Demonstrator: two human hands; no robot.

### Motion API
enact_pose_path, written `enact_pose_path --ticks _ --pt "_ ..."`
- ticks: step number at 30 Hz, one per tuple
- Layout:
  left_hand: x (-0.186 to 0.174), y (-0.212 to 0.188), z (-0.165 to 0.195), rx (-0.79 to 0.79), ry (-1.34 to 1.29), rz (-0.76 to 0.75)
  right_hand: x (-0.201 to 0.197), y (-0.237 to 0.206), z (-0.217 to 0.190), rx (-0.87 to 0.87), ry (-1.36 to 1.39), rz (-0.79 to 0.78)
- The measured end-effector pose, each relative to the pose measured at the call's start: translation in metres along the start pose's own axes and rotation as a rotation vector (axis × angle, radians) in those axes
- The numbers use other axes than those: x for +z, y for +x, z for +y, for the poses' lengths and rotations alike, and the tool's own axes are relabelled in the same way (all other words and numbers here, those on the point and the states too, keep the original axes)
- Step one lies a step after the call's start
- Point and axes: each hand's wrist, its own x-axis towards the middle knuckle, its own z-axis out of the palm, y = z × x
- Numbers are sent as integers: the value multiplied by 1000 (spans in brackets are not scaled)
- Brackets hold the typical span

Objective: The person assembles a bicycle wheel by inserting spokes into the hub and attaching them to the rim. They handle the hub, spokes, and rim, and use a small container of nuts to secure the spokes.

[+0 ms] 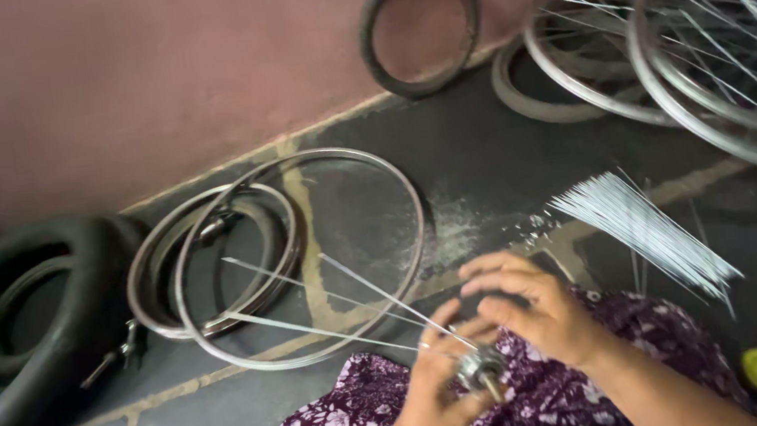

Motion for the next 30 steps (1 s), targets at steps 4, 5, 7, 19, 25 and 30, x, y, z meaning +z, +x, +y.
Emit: enact_pose_path --ticks 4,5,7,19,25,30 --pt "22 -7 -1 -186 54 -108 3 22 -8 -27 12 -298" --pt "28 -8 -3 -246 37 -88 2 26 -7 -12 33 -327" --pt "34 -6 -13 -285 -5 11 0 35 -2 18 69 -374" --pt "51 0 -66 -294 108 38 5 13 62 -119 1213 216" --pt "10 -43 -100 -870 107 -293 -69 -19 57 -361 946 278" --pt "-108 -88 -183 -936 148 955 -91 -12 59 -353 918 439"
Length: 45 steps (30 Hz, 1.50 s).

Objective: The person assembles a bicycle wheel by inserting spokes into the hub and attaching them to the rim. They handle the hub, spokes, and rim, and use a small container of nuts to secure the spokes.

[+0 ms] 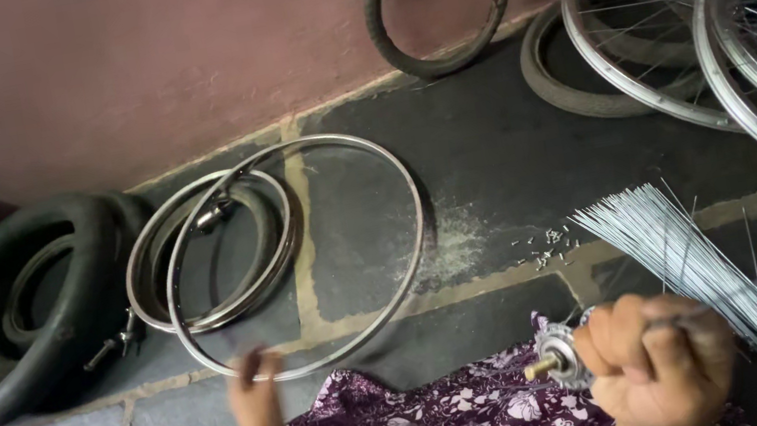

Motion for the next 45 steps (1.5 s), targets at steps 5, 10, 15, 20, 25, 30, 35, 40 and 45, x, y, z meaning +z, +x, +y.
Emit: enact_pose_path --ticks 5,10,15,20,25,30,35,40,45 --pt "-21 56 -26 -534 -374 332 0 3 8 -34 37 -25" --pt "-7 57 -25 -670 -637 249 -4 1 16 -3 29 -43" --pt "-2 69 -24 -655 -833 362 -9 5 34 21 62 -78" --pt "-3 80 -28 -335 -796 324 -10 5 45 42 46 -61" --pt "-12 80 25 -80 -712 255 -10 8 46 74 26 -47" --pt "-2 45 127 257 -670 81 -12 13 46 86 55 -69" --pt "41 -23 182 434 -573 -37 -16 9 48 68 75 -83" --pt "86 -96 182 351 -522 -74 -17 5 64 75 50 -112" --pt "97 -147 196 474 -340 -100 -17 11 81 71 10 -107"
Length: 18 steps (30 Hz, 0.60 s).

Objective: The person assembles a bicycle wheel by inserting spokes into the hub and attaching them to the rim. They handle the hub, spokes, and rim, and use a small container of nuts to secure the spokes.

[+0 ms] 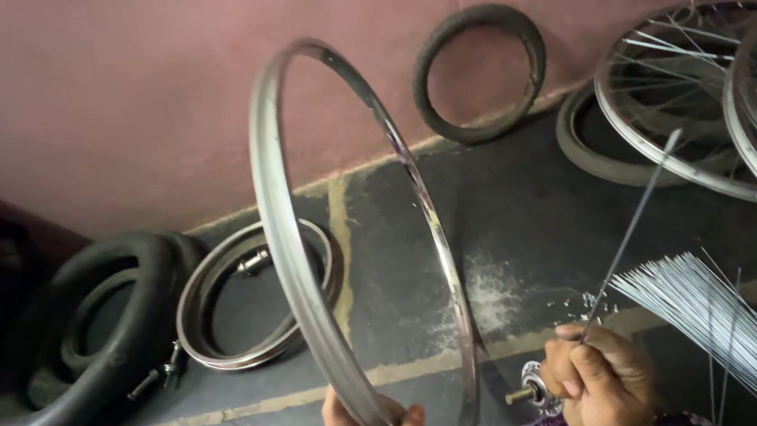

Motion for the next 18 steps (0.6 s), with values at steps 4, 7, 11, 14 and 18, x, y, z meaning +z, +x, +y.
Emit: enact_pose_path --ticks 4,7,11,14,18 --pt "-10 43 57 -46 46 -180 -9 0 5 31 -72 -17" --pt "-2 89 102 -161 -40 -285 -17 -3 11 31 -73 -43" --pt "19 105 134 -248 -186 -374 -21 -8 29 -13 -149 -32" --pt "22 84 136 -349 -179 -429 -17 -14 44 -76 -216 -14" --pt "22 48 100 -188 -246 -407 -14 -18 54 -187 -476 39"
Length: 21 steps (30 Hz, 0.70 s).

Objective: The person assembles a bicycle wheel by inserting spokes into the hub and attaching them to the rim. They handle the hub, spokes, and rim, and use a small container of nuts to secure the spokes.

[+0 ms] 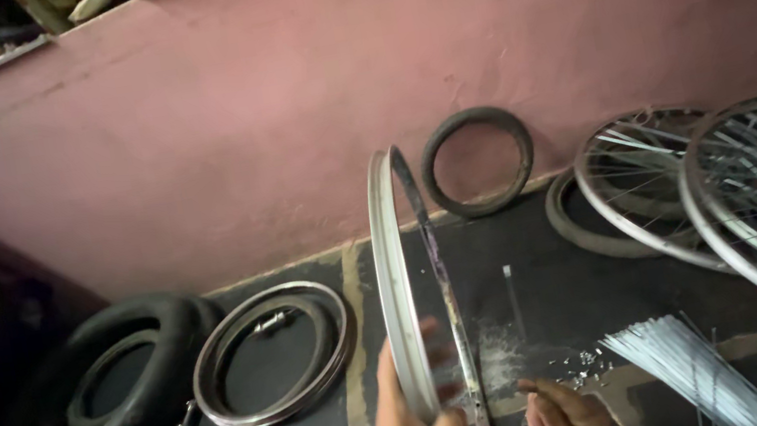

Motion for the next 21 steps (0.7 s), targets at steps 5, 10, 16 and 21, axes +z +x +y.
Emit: enact_pose_path --ticks 5,10,16,21 --pt "-35 4 -121 -543 -292 144 3 9 0 -136 -263 -42" --pt "-68 9 -256 -365 -289 -164 7 23 -8 -251 -357 -21" --pt "-26 -15 -206 25 -600 615 22 34 -35 -141 -386 -54" --pt "-46 28 -25 59 -6 27 43 41 -46 18 -586 15"
